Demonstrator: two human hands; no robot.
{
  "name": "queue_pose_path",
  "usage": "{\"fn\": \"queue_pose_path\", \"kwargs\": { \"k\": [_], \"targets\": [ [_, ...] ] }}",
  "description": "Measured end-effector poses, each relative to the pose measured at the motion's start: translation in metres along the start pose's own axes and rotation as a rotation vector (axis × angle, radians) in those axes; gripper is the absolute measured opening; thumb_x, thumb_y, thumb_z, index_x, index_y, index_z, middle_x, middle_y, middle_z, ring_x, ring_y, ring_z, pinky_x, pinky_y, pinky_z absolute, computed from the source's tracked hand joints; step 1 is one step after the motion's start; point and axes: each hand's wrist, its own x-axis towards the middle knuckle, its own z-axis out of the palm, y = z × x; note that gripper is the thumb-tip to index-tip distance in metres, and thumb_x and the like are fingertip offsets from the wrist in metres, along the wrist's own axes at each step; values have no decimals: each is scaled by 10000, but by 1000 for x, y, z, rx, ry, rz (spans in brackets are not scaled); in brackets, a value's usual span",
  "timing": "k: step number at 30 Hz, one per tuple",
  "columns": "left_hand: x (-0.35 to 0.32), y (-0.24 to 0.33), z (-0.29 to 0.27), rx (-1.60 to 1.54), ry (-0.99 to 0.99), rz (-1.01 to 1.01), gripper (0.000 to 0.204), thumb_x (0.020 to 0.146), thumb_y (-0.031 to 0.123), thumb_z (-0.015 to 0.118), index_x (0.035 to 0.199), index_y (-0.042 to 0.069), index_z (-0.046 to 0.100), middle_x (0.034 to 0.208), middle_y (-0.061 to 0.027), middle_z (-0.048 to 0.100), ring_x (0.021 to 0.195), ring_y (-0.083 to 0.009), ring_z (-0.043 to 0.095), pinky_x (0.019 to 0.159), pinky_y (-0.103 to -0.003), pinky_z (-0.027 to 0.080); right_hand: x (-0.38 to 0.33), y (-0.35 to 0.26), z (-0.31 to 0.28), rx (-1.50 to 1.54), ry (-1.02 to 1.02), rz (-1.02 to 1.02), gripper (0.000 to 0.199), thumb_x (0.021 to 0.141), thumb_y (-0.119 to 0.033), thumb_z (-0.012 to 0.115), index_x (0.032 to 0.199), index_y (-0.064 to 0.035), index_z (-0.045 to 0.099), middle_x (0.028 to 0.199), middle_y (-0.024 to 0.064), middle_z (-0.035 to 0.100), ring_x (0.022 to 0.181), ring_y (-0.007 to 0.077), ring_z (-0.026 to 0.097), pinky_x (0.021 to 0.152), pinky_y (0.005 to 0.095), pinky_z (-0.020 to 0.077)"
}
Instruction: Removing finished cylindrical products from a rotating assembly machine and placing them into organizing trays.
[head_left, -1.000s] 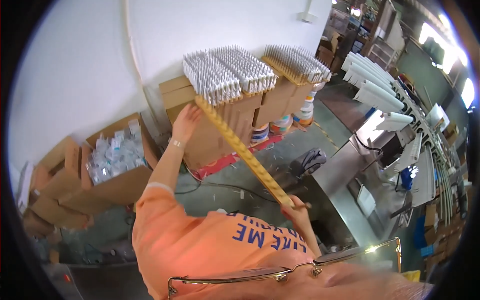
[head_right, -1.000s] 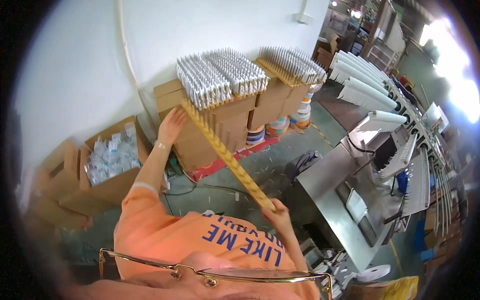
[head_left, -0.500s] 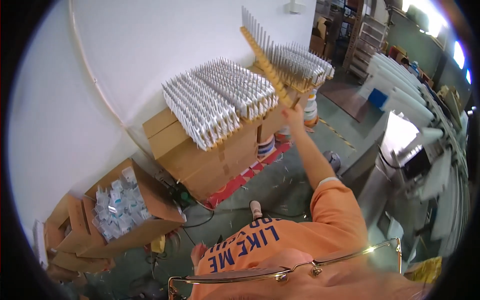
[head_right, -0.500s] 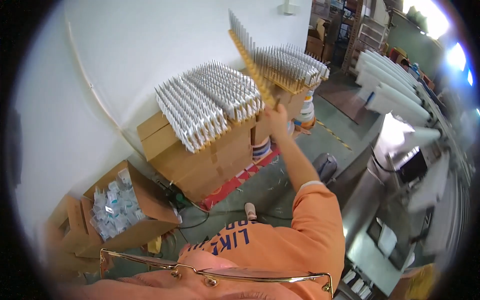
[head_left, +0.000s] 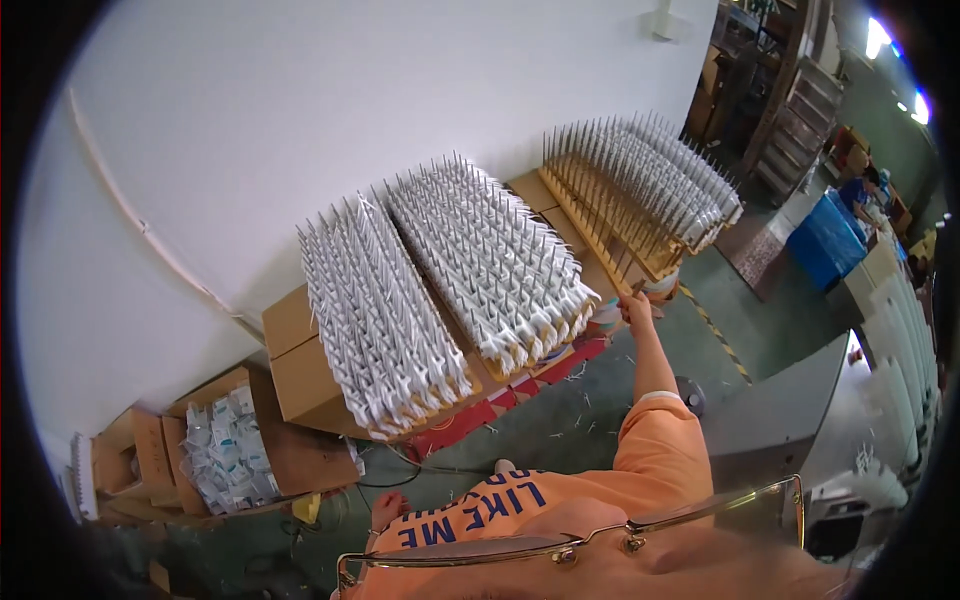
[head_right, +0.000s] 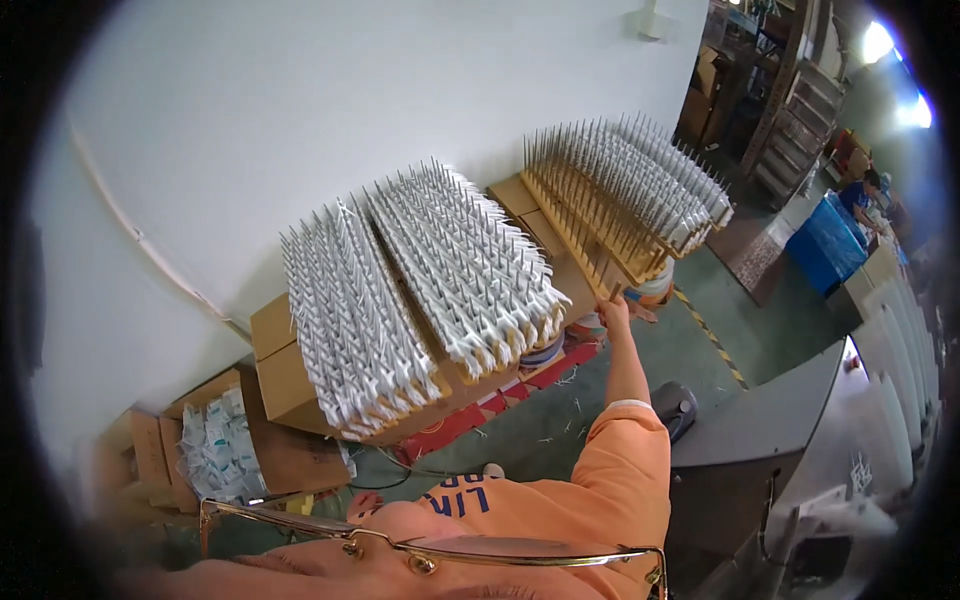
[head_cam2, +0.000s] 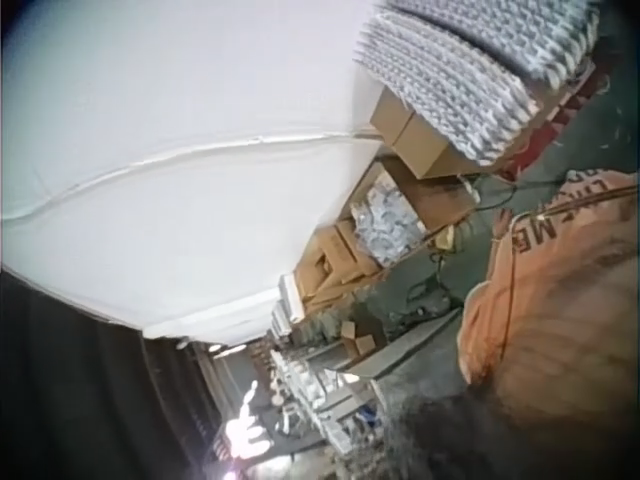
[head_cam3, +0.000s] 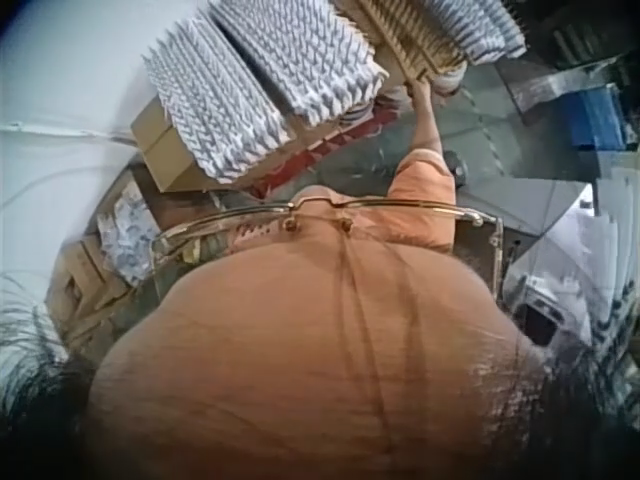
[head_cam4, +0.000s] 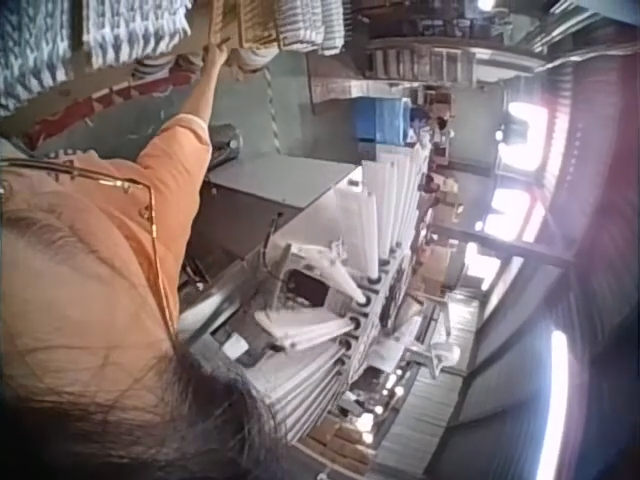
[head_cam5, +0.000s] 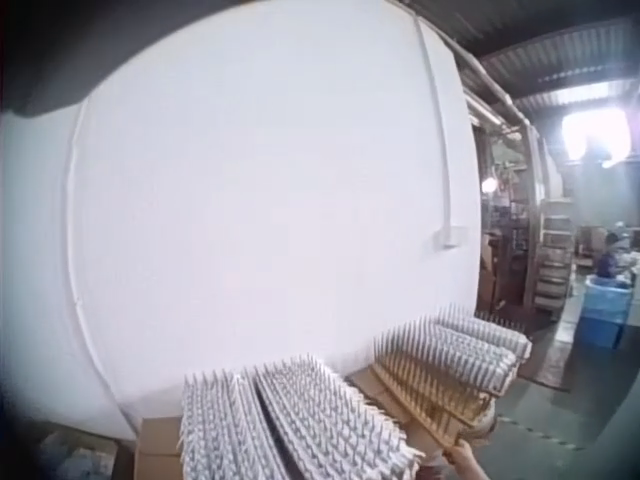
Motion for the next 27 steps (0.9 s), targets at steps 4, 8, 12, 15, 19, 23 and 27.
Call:
{"fn": "queue_pose_path", "kwargs": {
  "k": [4,8,12,15,19,23,27],
  "targets": [
    [5,-1,2,181,36,5,258,865,196,532,1036,4,537,903,-123,612,707,-190,617,586,-300,504,46,16,-15,159,84,17,130,776,-143,609,752,-75,500,581,36,502,382,72,383,330,208,271],
    [12,-9,-21,-46,56,166,198,844,160,529,951,3,586,805,-87,609,625,-148,582,553,-273,474,72,22,-25,468,254,49,136,758,-115,636,750,-73,507,604,10,482,454,100,422,372,225,308],
    [-13,59,6,202,319,265,190,822,180,514,838,8,594,658,-29,557,611,-88,511,545,-252,435,92,55,-27,668,133,-47,40,788,-61,580,796,-76,544,663,8,512,591,118,478,495,240,346],
    [-28,148,26,483,447,445,158,824,163,524,880,34,596,669,-78,570,623,-129,528,599,-257,439,58,78,-23,646,77,175,60,826,-96,547,840,-79,492,748,-1,517,586,108,450,504,247,347],
    [-39,232,49,372,387,783,243,790,20,568,1033,20,561,840,-41,556,712,-100,517,619,-224,431,3,172,-40,627,-110,405,106,857,-144,458,766,-95,479,715,10,504,603,119,462,542,230,393],
    [-41,255,54,397,158,740,255,759,13,594,1013,19,567,819,-39,551,702,-101,528,613,-224,438,-103,248,3,401,-190,637,161,842,-164,456,695,-109,491,625,18,507,551,146,485,496,260,410],
    [-32,239,53,679,238,916,210,728,112,643,920,41,599,777,-106,588,695,-232,591,630,-305,469,-205,249,71,-31,-508,579,124,808,-142,524,696,-88,520,590,20,499,518,132,475,453,267,374]
  ]
}}
